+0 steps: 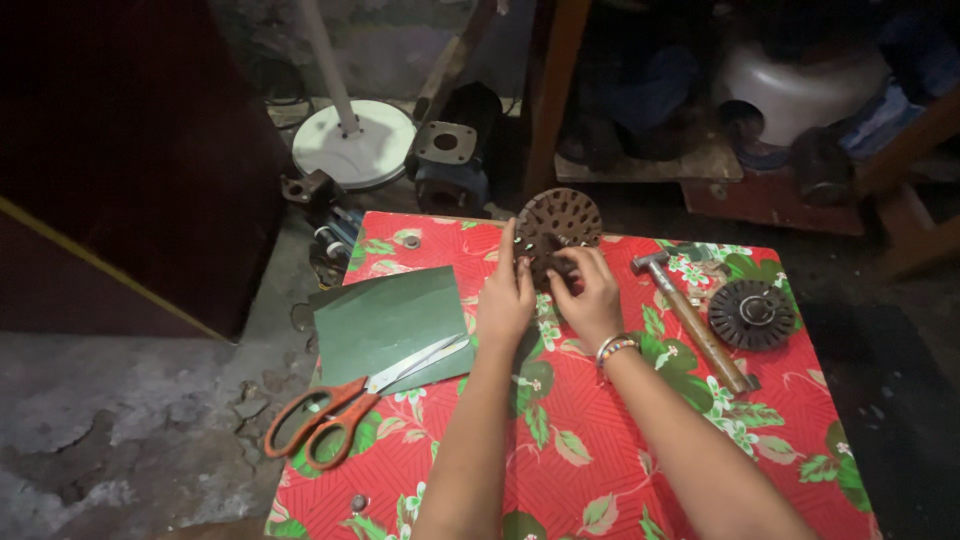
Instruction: The person cleans a round metal part with small holes by hand, rotating the part and using fingers to clear debris.
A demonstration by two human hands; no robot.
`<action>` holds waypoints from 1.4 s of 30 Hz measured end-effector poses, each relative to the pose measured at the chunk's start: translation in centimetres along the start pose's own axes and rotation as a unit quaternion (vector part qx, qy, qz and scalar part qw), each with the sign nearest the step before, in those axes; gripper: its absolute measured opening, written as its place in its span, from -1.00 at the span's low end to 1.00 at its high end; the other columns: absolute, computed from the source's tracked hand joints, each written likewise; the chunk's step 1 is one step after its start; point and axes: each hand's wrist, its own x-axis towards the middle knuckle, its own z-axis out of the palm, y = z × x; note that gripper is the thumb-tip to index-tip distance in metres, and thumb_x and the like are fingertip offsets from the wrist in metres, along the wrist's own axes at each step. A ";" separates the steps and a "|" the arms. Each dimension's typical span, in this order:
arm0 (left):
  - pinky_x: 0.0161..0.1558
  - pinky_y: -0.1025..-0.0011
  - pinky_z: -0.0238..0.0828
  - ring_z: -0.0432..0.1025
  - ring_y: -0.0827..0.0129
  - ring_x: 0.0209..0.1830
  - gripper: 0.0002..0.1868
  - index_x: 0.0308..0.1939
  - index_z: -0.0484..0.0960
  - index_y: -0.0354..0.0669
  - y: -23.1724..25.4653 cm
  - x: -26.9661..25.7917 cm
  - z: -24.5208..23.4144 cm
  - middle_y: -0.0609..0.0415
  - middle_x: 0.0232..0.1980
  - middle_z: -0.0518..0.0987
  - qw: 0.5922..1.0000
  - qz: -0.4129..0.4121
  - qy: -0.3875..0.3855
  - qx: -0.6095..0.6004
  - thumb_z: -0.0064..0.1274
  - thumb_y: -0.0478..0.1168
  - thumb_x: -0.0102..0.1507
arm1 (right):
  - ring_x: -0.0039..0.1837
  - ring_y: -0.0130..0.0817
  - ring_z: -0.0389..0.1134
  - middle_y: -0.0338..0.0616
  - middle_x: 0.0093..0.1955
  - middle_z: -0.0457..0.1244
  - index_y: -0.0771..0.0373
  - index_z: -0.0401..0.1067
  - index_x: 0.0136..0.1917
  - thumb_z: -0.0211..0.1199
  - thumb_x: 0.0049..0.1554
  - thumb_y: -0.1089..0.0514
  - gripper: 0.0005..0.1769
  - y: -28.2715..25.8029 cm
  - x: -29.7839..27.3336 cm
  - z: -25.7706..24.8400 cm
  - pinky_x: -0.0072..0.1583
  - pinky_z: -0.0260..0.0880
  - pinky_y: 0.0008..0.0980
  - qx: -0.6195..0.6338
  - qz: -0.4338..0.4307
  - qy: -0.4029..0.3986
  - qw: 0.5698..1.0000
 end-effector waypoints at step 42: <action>-0.24 -0.18 0.38 0.55 -0.30 -0.17 -0.32 0.57 -0.02 0.30 1.0 0.1 -0.4 -0.33 -0.13 0.66 1.000 0.005 0.004 0.002 -0.21 -0.16 0.38 | 0.01 -0.14 0.43 -0.08 -0.03 0.31 0.15 0.48 0.19 0.26 0.12 0.28 -0.66 -0.9 0.6 -0.3 0.06 0.44 -0.24 -0.050 0.007 -0.023 0.998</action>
